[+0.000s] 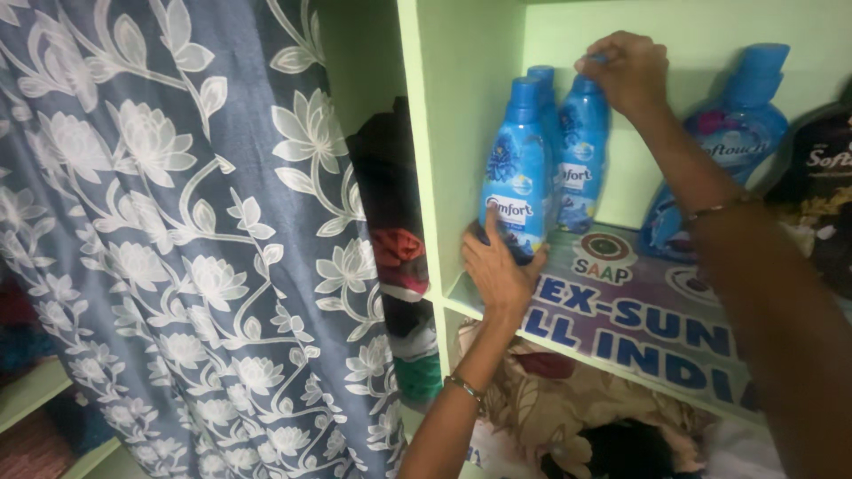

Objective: The person picks up laundry detergent and fabric softener bottles from a bed and places them onto a shelf. The person repeatedly moves between the bed and the shelf to transfer multiple bottles.

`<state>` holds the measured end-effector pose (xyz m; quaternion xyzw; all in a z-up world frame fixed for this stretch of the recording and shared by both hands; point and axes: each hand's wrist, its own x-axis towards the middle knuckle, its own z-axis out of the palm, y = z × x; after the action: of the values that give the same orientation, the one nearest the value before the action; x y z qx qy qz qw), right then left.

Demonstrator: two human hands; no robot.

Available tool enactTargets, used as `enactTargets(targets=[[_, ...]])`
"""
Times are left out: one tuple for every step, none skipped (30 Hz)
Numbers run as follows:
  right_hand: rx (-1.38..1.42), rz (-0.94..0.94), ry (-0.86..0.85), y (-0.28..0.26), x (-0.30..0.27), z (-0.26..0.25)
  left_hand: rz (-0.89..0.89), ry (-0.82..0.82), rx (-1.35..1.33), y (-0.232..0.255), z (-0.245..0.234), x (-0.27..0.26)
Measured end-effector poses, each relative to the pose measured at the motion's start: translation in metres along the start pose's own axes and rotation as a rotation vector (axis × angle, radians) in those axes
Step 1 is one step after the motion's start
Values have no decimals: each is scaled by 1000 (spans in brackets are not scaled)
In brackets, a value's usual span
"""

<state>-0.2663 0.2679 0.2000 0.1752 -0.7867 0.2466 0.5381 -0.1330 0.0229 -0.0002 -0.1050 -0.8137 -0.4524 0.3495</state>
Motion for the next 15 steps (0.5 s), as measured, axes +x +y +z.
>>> enactTargets(targets=[[-137, -101, 20, -5, 1, -3, 13, 12, -3, 0, -1, 0], [-274, -202, 39, -11, 2, -6, 25, 24, -7, 1, -2, 0], [-265, -259, 70, -17, 2, -7, 38, 36, -11, 1, -2, -1], [-256, -316, 102, -25, 4, -4, 43, 40, -16, 1, -2, -1], [-245, -371, 132, -32, 5, 0, 47, 43, -19, 0, -2, -2], [-83, -321, 39, -38, 8, 6, 50, 46, -22, 0, -2, -2], [78, -268, -54, -44, 12, 13, 52, 49, -25, -1, -2, -2], [238, -214, -147, -48, 13, 16, 55, 53, -28, -2, -2, -2], [227, -186, -196, -50, 14, 19, 59, 54, -33, -2, -1, -3], [217, -159, -245, -53, 14, 25, 54, 48, -34, -2, -1, -3], [207, -132, -294, -55, 14, 28, 50, 43, -35, -2, -1, -3], [217, -118, -287, -55, 14, 29, 46, 37, -35, -2, -1, -3], [227, -106, -280, -56, 13, 29, 38, 38, -30, -1, -1, -4], [237, -94, -272, -57, 13, 29, 31, 40, -24, -1, -1, -4], [166, -68, -285, -58, 14, 28, 23, 44, -18, -1, -1, -4]])
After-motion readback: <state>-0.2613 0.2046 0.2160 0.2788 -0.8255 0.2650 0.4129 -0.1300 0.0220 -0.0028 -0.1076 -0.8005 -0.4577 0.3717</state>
